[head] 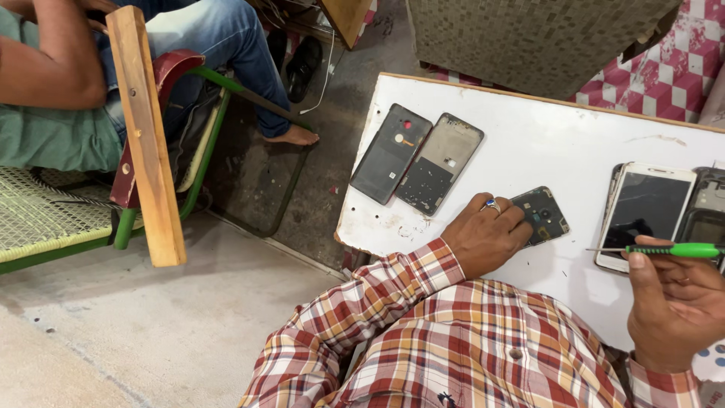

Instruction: The person uses a green-handled screwdriver to remove screws from the back of a disassembled mobile phone. They then switch to a yellow-handled screwdriver to continue unscrewing components from the same device.

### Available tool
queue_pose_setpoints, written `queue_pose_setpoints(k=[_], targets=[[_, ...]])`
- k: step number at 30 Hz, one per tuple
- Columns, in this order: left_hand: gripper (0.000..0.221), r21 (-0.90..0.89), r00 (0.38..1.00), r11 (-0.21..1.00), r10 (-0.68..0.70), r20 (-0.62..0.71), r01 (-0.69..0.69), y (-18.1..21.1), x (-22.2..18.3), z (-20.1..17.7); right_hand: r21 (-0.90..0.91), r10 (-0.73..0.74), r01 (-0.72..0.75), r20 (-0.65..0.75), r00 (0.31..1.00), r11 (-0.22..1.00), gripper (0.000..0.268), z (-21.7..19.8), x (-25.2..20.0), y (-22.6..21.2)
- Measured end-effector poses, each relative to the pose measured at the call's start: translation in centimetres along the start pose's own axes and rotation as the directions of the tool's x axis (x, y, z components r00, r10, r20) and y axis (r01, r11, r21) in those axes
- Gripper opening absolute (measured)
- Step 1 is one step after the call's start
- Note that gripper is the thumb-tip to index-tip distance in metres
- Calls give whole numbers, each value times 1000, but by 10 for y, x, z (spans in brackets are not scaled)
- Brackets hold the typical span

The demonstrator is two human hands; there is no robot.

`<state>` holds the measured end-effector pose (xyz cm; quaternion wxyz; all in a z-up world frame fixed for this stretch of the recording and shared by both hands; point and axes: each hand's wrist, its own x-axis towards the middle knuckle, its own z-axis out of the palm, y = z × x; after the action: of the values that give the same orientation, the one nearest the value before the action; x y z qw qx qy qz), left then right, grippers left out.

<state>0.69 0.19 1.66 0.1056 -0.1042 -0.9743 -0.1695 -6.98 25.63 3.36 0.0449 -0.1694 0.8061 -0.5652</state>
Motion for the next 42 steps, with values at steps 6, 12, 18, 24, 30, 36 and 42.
queue_pose_setpoints(k=[6,12,18,24,30,36,42], targets=[[11,-14,1000,1000,7,3,-7,1,6,2,-64,-151,154,46,987,986,12,-1,-2,6],[15,-60,997,998,25,69,-21,0,26,16,89,-173,172,6,985,981,60,-9,-1,13],[15,-219,998,975,24,-63,-38,14,42,44,6,-197,197,-15,980,980,96,-29,3,36],[10,-259,999,964,53,-7,-53,16,52,51,47,-165,166,-40,986,985,95,-27,1,39],[13,-293,996,952,71,-63,-86,17,62,30,94,-200,205,-61,978,974,71,-34,0,34],[9,-303,926,947,-208,-316,109,-47,51,-21,158,39,-20,-118,992,987,11,-15,-14,35],[8,227,693,858,-188,-696,460,-217,18,-143,205,13,6,-89,996,979,9,-11,-20,32]])
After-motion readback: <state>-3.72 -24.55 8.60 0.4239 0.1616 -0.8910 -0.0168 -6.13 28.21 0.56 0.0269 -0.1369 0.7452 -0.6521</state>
